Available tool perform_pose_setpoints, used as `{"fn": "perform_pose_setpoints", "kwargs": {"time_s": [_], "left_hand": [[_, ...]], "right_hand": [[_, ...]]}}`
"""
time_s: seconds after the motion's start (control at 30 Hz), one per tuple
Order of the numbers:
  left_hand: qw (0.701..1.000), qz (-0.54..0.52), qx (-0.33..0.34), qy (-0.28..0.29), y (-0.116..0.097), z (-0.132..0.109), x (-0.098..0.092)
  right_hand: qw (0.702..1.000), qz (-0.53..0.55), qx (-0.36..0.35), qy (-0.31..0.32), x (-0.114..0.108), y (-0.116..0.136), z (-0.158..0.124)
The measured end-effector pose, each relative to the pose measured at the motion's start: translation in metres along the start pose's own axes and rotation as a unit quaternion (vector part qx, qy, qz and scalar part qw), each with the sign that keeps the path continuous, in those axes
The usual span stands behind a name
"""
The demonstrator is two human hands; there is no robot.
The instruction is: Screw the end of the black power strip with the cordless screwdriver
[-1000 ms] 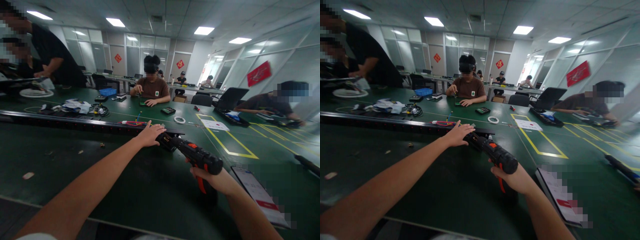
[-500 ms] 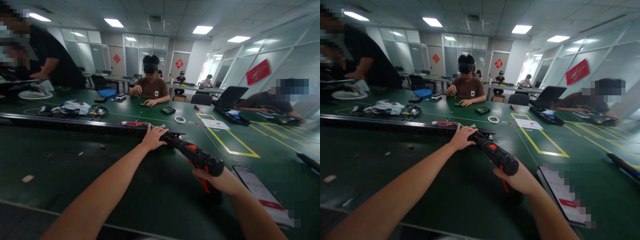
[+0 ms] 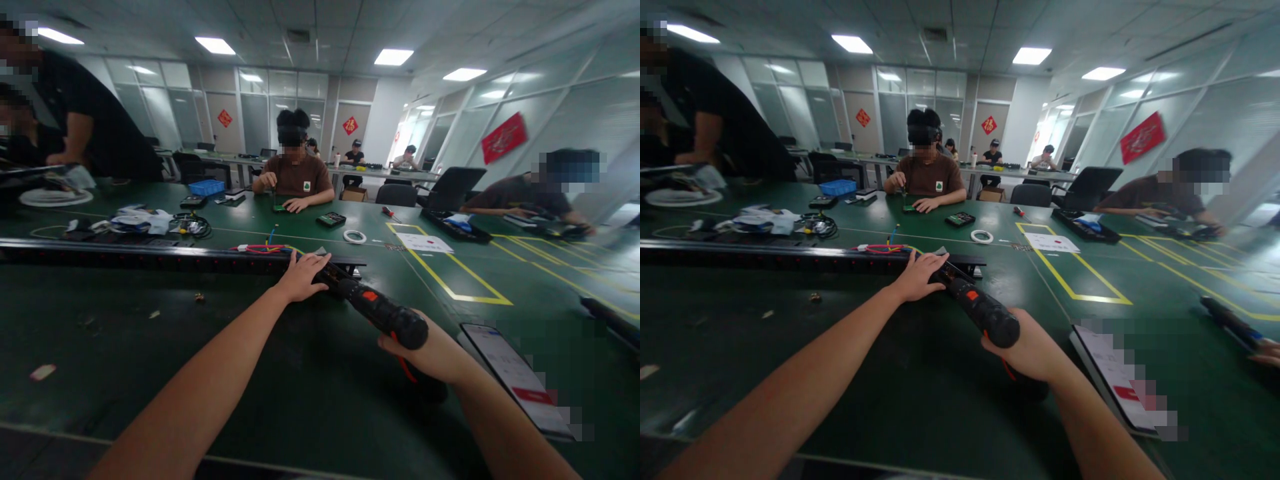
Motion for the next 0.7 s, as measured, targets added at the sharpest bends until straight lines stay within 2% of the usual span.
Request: {"fn": "perform_pose_setpoints", "kwargs": {"time_s": [0.07,0.27,0.7], "left_hand": [[1.0,-0.001,0.001,-0.003,-0.002,-0.001,0.0],[0.997,0.019,-0.035,-0.069,-0.011,-0.002,-0.003],[0.995,0.035,-0.049,-0.082,-0.014,0.002,-0.002]], "right_hand": [[1.0,-0.026,0.003,0.012,0.003,0.003,0.0],[0.998,-0.061,-0.008,0.002,0.007,0.007,0.001],[0.985,-0.169,-0.038,0.012,0.017,0.019,0.006]]}}
Point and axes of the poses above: each hand's wrist, its own z-axis towards the middle knuckle, its own x-axis out of the palm, y = z × x, the point moved 5 cm from there along z, towards the middle knuckle, and after that the axes turned 1 degree about -z, right-handed, at the moved point
